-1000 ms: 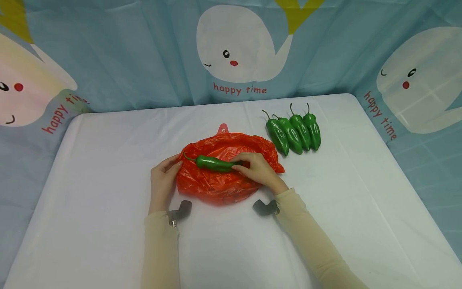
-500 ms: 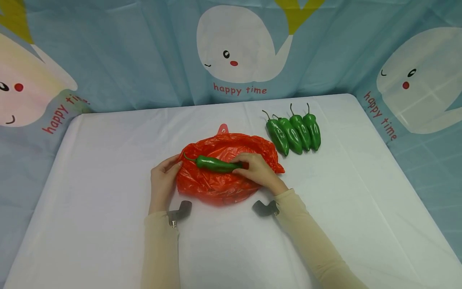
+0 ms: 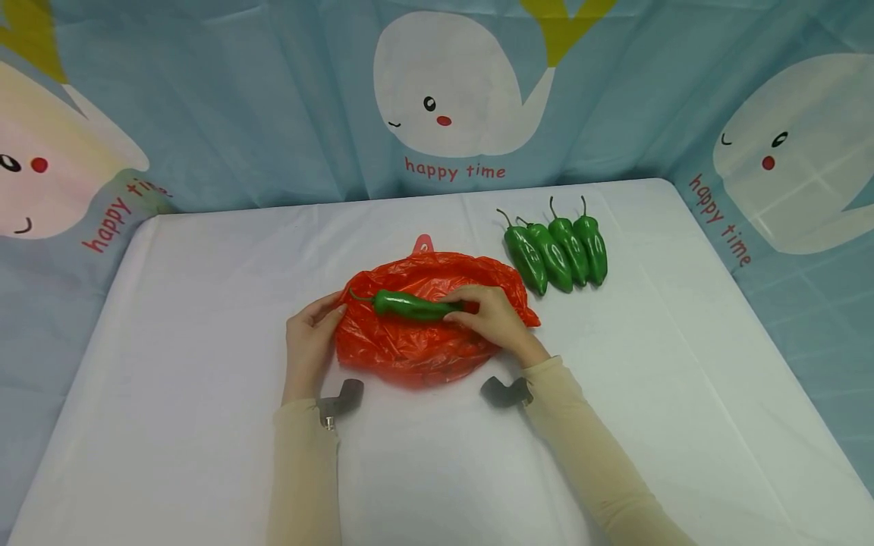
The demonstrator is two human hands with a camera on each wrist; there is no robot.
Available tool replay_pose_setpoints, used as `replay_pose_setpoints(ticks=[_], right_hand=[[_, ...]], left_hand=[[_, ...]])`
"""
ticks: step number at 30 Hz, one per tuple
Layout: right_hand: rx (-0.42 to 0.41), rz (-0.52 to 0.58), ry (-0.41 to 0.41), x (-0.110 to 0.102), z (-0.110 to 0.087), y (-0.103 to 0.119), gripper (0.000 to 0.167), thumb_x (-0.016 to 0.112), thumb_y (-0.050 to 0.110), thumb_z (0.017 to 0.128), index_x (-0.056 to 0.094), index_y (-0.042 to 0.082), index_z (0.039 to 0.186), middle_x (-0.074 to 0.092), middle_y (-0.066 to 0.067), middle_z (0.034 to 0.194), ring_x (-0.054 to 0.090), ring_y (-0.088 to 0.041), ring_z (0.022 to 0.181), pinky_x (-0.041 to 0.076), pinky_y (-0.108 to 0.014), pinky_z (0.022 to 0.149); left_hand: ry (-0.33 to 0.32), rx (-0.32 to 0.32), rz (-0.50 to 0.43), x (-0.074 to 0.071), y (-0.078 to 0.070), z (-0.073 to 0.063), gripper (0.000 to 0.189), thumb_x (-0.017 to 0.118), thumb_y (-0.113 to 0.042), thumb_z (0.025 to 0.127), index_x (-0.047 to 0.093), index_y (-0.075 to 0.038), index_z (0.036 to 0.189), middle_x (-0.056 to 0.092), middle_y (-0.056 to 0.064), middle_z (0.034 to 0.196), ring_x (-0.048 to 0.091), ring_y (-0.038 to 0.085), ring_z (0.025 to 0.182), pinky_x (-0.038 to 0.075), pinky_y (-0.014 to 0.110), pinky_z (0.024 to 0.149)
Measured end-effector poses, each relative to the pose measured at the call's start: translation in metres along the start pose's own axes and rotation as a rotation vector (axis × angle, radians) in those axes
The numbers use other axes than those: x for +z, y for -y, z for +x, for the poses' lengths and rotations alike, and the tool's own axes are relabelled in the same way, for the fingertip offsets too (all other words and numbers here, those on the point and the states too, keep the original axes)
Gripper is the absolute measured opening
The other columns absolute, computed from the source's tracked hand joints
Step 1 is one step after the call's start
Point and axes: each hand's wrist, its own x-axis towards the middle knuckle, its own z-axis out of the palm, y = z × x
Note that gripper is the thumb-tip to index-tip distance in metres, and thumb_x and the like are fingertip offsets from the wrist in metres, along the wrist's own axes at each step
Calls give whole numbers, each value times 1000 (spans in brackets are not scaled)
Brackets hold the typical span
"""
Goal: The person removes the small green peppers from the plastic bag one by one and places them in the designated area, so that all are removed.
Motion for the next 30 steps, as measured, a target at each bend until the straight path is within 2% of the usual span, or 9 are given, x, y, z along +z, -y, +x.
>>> replay_pose_setpoints(ticks=[12,17,25,30], right_hand=[[23,103,-62,-9,-1,2,28,75,7,80,71,6,107,69,-4,103,61,-16,97,52,-35,86],[29,109,-81,-11,-2,0,28,76,9,79,71,7,107,69,-2,103,61,-15,95,52,-35,83],[14,130,-154,-18,-4,0,29,76,9,79,71,7,107,69,-3,104,61,-15,96,52,-39,82],[5,183,-200,-25,-5,0,27,75,7,79,71,5,105,69,-6,103,61,-17,96,52,-43,83]], left_hand=[[0,26,-9,0,-1,-1,35,59,-24,94,62,-10,125,62,7,123,58,16,112,46,22,93],[4,17,-9,0,-1,-1,36,59,-25,94,61,-10,126,62,7,124,57,16,113,46,22,93],[3,32,-27,0,0,-1,35,60,-25,93,62,-9,125,63,8,122,59,15,111,46,20,92],[7,23,-24,-1,1,-1,36,60,-26,94,62,-10,126,63,8,122,59,15,111,47,19,91]])
